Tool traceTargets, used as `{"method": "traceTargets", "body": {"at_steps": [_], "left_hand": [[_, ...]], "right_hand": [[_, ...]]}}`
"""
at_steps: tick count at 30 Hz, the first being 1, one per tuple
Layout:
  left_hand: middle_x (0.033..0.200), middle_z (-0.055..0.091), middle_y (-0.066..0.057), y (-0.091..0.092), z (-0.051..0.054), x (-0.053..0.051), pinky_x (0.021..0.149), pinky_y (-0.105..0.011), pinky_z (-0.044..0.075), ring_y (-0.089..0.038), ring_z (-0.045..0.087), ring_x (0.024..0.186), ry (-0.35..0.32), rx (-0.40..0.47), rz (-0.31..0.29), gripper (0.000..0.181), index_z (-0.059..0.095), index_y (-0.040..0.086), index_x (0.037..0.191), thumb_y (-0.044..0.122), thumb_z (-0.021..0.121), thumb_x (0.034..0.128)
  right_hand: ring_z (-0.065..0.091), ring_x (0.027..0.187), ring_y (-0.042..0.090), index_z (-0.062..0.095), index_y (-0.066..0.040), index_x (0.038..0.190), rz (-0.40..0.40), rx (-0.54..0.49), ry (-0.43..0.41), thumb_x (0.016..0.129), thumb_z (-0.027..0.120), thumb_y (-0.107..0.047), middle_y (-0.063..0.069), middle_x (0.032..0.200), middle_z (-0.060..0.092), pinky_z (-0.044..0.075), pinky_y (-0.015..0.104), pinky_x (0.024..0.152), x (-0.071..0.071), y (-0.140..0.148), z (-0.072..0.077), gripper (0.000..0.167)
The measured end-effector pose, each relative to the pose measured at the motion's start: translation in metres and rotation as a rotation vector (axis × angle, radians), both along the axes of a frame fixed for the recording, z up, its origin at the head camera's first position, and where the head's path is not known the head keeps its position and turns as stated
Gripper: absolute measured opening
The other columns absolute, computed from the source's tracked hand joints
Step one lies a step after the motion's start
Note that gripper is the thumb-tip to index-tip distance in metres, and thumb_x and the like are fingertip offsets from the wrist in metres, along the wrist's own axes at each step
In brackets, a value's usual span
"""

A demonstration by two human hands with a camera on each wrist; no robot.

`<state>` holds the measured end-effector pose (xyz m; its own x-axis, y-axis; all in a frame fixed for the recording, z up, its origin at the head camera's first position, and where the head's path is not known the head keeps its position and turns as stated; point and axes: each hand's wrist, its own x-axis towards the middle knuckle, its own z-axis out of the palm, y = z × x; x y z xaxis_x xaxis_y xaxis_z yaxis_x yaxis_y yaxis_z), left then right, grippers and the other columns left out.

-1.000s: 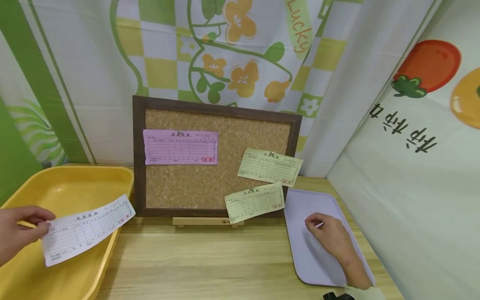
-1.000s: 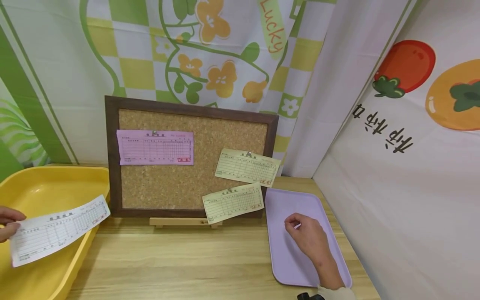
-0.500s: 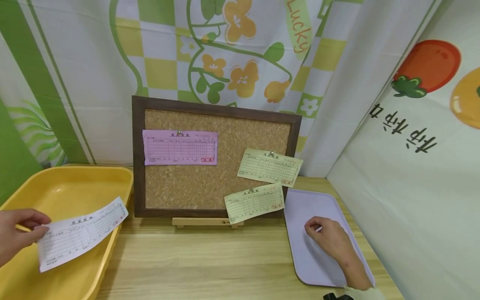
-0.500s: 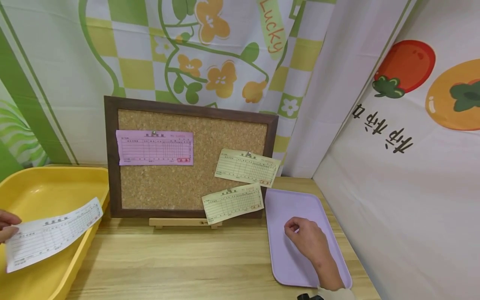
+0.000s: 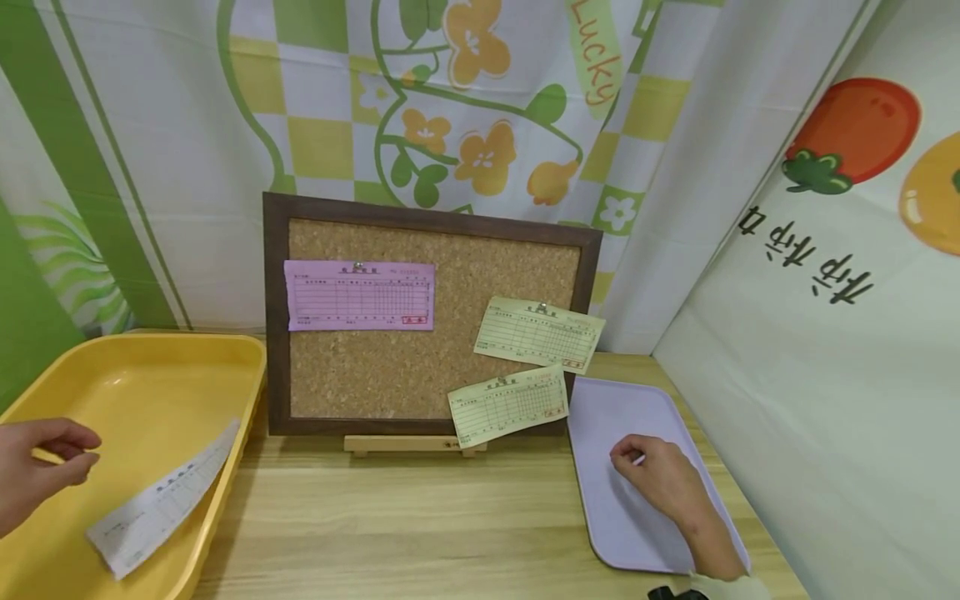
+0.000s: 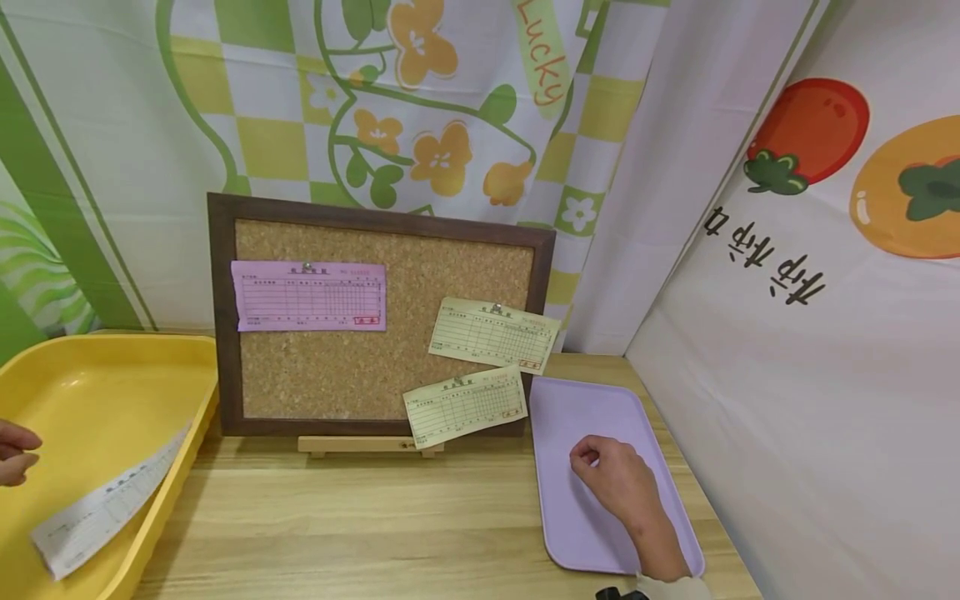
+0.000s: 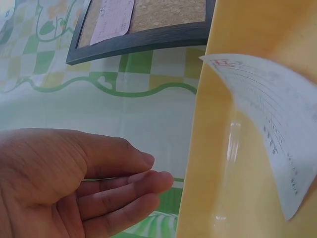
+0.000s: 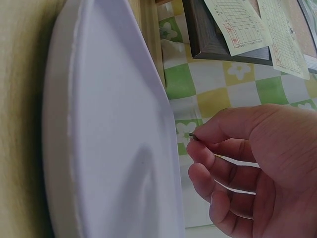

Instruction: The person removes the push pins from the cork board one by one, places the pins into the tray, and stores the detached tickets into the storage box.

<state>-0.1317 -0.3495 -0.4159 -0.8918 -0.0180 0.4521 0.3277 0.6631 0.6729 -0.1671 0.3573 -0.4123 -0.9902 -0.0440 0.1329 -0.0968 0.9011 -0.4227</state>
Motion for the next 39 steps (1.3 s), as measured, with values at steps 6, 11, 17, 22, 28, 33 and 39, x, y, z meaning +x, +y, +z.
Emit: {"method": "traceTargets", "body": {"at_steps": [6,11,17,22,28,33,39], "left_hand": [[0.066,0.059,0.008,0.013,0.009,0.003,0.046,-0.015,0.042,0.005,0.055,0.049,-0.059,-0.101,0.063,0.015,0.067,-0.006,0.084,-0.021,0.064,0.0805],[0.07,0.061,-0.002,0.026,0.019,0.004,0.045,-0.023,0.041,0.001,0.052,0.051,-0.119,-0.25,0.112,0.005,0.066,-0.011,0.089,-0.013,0.069,0.0853],[0.074,0.063,0.003,0.05,0.037,0.011,0.048,-0.024,0.04,-0.002,0.058,0.055,-0.127,-0.354,0.095,0.005,0.07,0.0,0.088,-0.002,0.074,0.0858],[0.079,0.068,0.005,0.071,0.05,0.015,0.052,-0.029,0.043,-0.013,0.066,0.06,-0.147,-0.437,0.047,0.004,0.073,0.008,0.091,0.007,0.076,0.0882],[0.081,0.07,0.01,0.102,0.05,0.016,0.056,-0.031,0.049,-0.007,0.064,0.065,-0.077,-0.415,-0.023,0.005,0.076,0.013,0.093,0.012,0.077,0.0883],[0.077,0.065,0.019,0.132,0.05,0.014,0.058,-0.03,0.05,0.001,0.059,0.066,-0.011,-0.416,-0.088,0.011,0.075,0.019,0.09,0.01,0.079,0.0851],[0.078,0.062,0.019,0.17,0.05,0.008,0.061,-0.031,0.052,-0.002,0.059,0.068,-0.02,-0.418,-0.173,0.01,0.074,0.019,0.089,0.012,0.08,0.0852]], "right_hand": [[0.063,0.072,0.011,0.077,-0.015,0.09,0.002,-0.011,-0.005,0.09,0.073,-0.014,-0.005,0.085,0.07,0.05,0.037,0.066,0.0,0.0,0.0,0.005],[0.063,0.072,0.011,0.077,-0.016,0.09,0.005,-0.008,0.0,0.09,0.072,-0.014,-0.005,0.084,0.071,0.05,0.037,0.067,-0.001,0.0,0.0,0.005],[0.063,0.071,0.011,0.077,-0.015,0.091,0.004,-0.007,-0.005,0.09,0.073,-0.014,-0.004,0.084,0.071,0.049,0.037,0.065,0.0,-0.001,0.001,0.005],[0.063,0.071,0.011,0.077,-0.015,0.091,0.012,-0.006,0.008,0.09,0.073,-0.014,-0.005,0.084,0.071,0.05,0.036,0.065,0.0,-0.002,0.003,0.005],[0.064,0.073,0.011,0.078,-0.014,0.092,0.037,-0.009,0.073,0.092,0.074,-0.016,-0.009,0.083,0.07,0.051,0.036,0.067,0.0,-0.008,0.008,0.004],[0.064,0.074,0.01,0.078,-0.016,0.094,0.065,-0.018,0.127,0.093,0.073,-0.015,-0.011,0.082,0.069,0.051,0.035,0.067,0.0,-0.018,0.015,0.005],[0.064,0.071,0.009,0.077,-0.019,0.095,0.092,-0.029,0.207,0.092,0.073,-0.011,-0.012,0.082,0.069,0.05,0.033,0.064,-0.002,-0.028,0.023,0.009]]}}
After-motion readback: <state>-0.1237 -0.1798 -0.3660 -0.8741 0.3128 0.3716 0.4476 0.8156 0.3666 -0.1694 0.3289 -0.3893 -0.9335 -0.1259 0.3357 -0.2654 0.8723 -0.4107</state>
